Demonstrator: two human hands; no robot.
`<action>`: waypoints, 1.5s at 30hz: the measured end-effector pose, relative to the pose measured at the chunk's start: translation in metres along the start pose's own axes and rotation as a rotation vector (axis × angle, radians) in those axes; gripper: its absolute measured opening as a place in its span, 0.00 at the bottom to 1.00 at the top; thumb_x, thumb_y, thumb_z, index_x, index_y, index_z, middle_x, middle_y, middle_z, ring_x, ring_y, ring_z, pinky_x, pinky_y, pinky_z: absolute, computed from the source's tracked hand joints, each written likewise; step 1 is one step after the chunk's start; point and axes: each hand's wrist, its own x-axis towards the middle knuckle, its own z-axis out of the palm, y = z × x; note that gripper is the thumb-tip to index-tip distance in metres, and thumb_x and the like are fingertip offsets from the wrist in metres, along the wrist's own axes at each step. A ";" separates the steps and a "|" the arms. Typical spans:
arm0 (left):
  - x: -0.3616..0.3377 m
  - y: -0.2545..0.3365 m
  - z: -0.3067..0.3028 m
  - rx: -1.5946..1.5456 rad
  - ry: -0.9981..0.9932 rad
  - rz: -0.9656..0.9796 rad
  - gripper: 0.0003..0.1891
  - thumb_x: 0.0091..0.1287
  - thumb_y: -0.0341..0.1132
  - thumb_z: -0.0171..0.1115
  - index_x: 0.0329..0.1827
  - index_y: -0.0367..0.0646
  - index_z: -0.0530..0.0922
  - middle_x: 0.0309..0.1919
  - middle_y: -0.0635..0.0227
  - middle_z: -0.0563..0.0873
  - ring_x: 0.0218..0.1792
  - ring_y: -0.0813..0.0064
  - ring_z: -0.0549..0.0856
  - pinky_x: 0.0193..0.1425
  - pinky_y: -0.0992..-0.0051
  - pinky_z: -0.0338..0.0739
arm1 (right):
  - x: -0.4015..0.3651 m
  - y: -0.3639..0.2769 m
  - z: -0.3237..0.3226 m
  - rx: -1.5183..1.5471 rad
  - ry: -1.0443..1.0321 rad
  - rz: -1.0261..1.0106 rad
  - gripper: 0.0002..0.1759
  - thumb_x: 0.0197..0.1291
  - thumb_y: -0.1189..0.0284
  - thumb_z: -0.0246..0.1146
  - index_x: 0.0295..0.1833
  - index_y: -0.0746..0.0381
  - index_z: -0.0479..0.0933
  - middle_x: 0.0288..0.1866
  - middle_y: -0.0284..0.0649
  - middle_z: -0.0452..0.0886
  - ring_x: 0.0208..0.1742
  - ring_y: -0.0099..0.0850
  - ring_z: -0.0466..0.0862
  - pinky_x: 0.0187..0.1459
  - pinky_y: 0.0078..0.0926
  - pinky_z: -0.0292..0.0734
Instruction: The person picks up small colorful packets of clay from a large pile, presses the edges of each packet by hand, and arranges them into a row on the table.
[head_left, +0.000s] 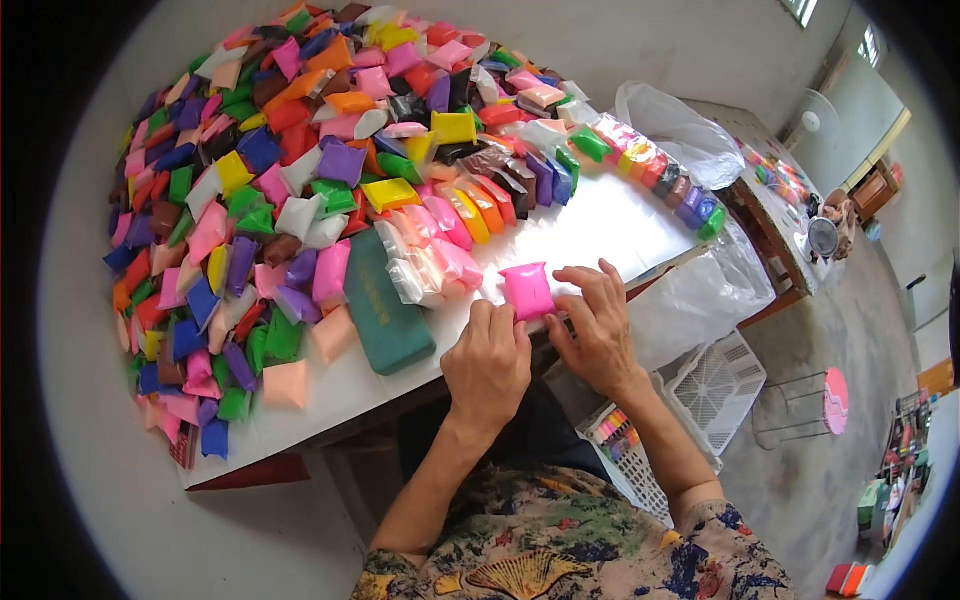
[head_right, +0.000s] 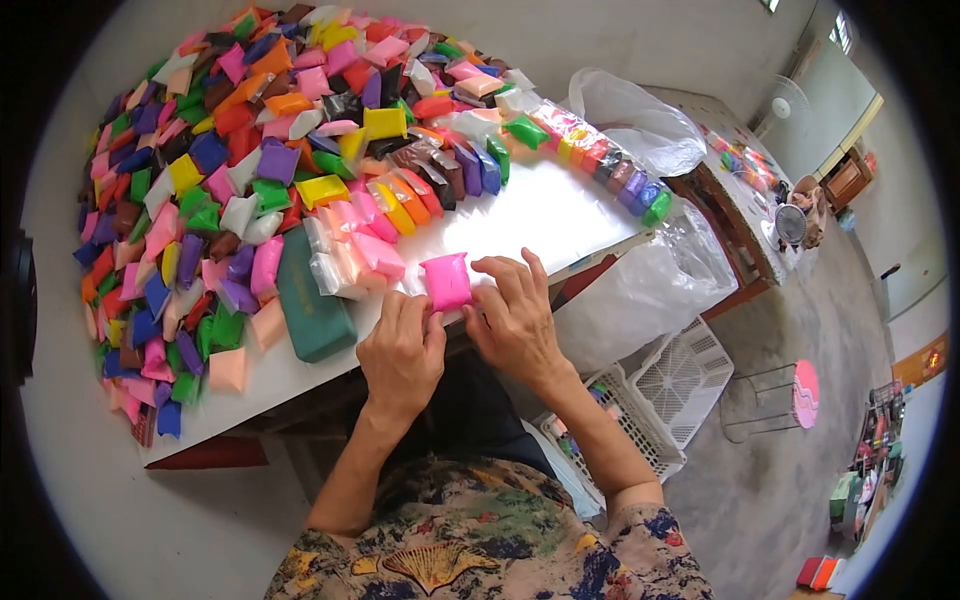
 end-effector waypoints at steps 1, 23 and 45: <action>0.000 0.000 0.000 0.007 0.001 0.001 0.09 0.63 0.31 0.67 0.41 0.42 0.75 0.36 0.60 0.76 0.34 0.58 0.85 0.31 0.61 0.80 | 0.000 0.000 0.001 0.008 0.001 -0.001 0.12 0.53 0.75 0.70 0.41 0.63 0.76 0.56 0.44 0.78 0.60 0.43 0.79 0.73 0.58 0.60; 0.010 -0.004 0.007 -0.018 0.022 0.088 0.06 0.61 0.27 0.66 0.38 0.40 0.78 0.33 0.60 0.77 0.35 0.56 0.81 0.39 0.59 0.75 | -0.001 0.005 0.010 0.039 0.060 0.016 0.09 0.51 0.79 0.66 0.39 0.64 0.75 0.52 0.41 0.78 0.56 0.40 0.80 0.73 0.58 0.61; 0.001 -0.015 0.023 0.147 0.128 0.333 0.07 0.58 0.31 0.64 0.37 0.40 0.76 0.30 0.64 0.73 0.31 0.64 0.75 0.34 0.64 0.66 | 0.013 -0.009 -0.013 0.009 -0.015 0.305 0.14 0.61 0.67 0.68 0.46 0.65 0.76 0.41 0.44 0.80 0.41 0.43 0.81 0.44 0.42 0.74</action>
